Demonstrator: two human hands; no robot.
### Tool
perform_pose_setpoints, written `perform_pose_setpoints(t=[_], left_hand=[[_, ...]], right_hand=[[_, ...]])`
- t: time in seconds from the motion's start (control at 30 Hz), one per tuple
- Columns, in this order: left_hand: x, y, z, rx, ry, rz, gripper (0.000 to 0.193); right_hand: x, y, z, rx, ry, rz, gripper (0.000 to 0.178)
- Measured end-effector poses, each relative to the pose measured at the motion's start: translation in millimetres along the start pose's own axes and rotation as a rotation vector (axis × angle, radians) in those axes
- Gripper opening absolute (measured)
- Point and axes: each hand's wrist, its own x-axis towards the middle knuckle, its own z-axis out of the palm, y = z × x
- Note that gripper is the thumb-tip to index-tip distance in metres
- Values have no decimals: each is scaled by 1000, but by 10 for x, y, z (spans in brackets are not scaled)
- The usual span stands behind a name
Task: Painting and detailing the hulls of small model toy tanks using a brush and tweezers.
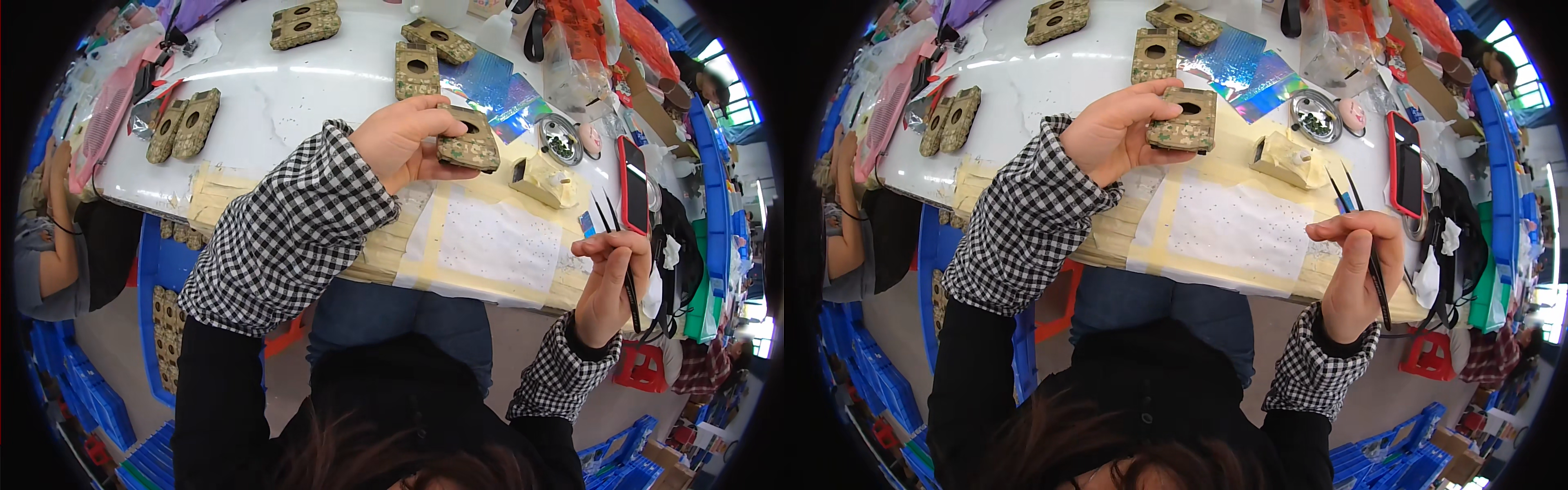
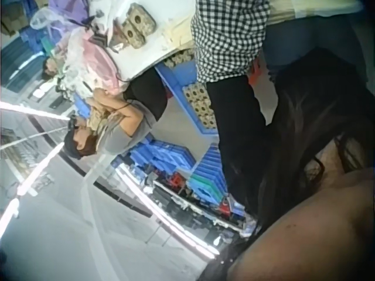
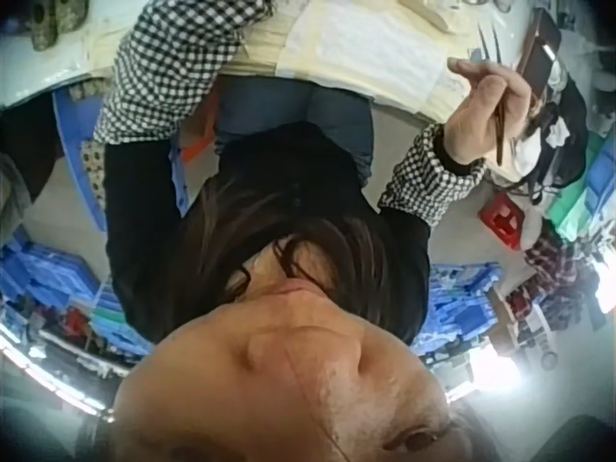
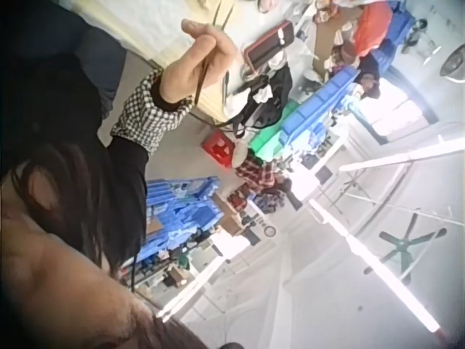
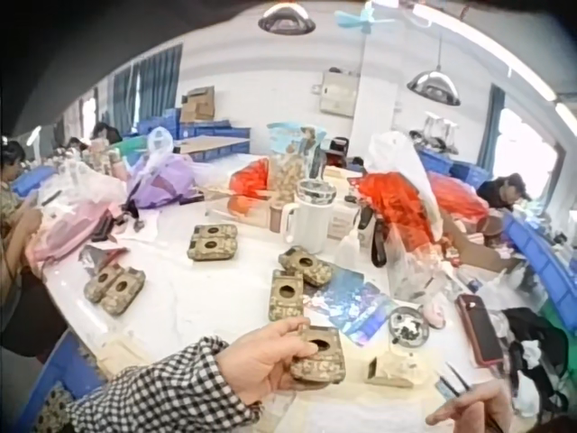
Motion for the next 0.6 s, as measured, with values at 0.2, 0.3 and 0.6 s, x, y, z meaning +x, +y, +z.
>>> perform_pose_setpoints(t=[0.2, 0.3, 0.6], left_hand=[[-1, 20, -1, -86, 9, -18, 18], [1, 8, 3, -142, -2, -28, 38], [-47, 28, 49, -65, -15, -114, 62]], right_hand=[[37, 4, 107, -67, -65, -22, 35], [42, 64, 132, -62, -62, -12, 43], [341, -6, 247, -104, -221, -39, 58]])
